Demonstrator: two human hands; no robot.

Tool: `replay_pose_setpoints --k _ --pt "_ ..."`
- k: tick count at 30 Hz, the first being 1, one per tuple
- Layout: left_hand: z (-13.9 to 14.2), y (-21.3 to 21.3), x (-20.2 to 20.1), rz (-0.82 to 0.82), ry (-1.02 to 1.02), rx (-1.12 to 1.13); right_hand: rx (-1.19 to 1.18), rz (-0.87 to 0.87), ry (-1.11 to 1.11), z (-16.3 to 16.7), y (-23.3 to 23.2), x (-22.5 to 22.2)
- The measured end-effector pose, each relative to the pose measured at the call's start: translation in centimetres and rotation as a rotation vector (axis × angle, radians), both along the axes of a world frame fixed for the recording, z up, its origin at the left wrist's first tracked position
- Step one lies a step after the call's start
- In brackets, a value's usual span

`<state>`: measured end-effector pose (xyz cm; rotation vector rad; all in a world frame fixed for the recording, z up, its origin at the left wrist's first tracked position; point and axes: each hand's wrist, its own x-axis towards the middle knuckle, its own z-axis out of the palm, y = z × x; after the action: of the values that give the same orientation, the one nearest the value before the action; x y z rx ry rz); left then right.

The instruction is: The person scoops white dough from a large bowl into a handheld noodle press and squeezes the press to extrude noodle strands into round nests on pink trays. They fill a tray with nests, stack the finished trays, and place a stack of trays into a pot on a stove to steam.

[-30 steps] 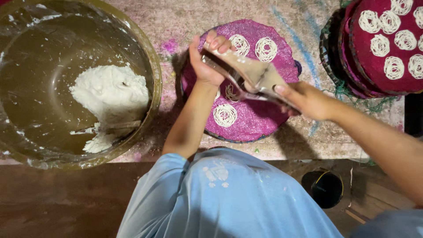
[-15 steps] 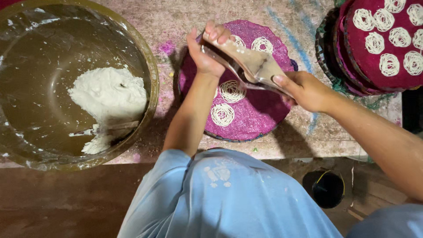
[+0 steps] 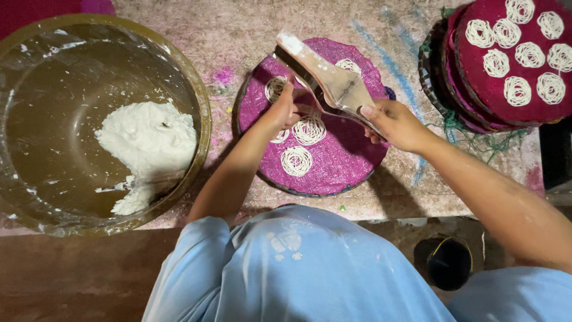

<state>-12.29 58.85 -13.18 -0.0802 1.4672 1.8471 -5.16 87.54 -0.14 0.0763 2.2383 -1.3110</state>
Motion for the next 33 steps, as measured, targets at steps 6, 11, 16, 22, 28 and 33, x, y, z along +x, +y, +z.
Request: replay_pose_setpoints --k 6,11,16,22,28,33 --pt "1.8 -2.9 4.5 0.046 0.979 -0.512 -0.143 -0.045 0.023 -1.7 2.1 0.0" --pt "5.4 -1.6 2.0 0.322 0.637 0.198 -0.202 0.077 -0.006 -1.4 3.3 0.9" --pt "8.9 3.6 -3.6 0.272 -0.001 1.303 -0.253 0.097 -0.371 0.5 3.7 -0.1" --pt "7.4 5.9 -9.0 0.344 -0.039 1.432 0.147 0.069 -0.002 1.4 2.4 -3.6" --pt "4.8 6.0 -9.5 0.368 -0.033 1.422 0.237 0.03 -0.061 2.1 1.0 -3.8" --pt "5.5 7.3 -10.5 0.476 0.014 1.353 0.334 0.096 0.062 4.1 1.6 -5.1"
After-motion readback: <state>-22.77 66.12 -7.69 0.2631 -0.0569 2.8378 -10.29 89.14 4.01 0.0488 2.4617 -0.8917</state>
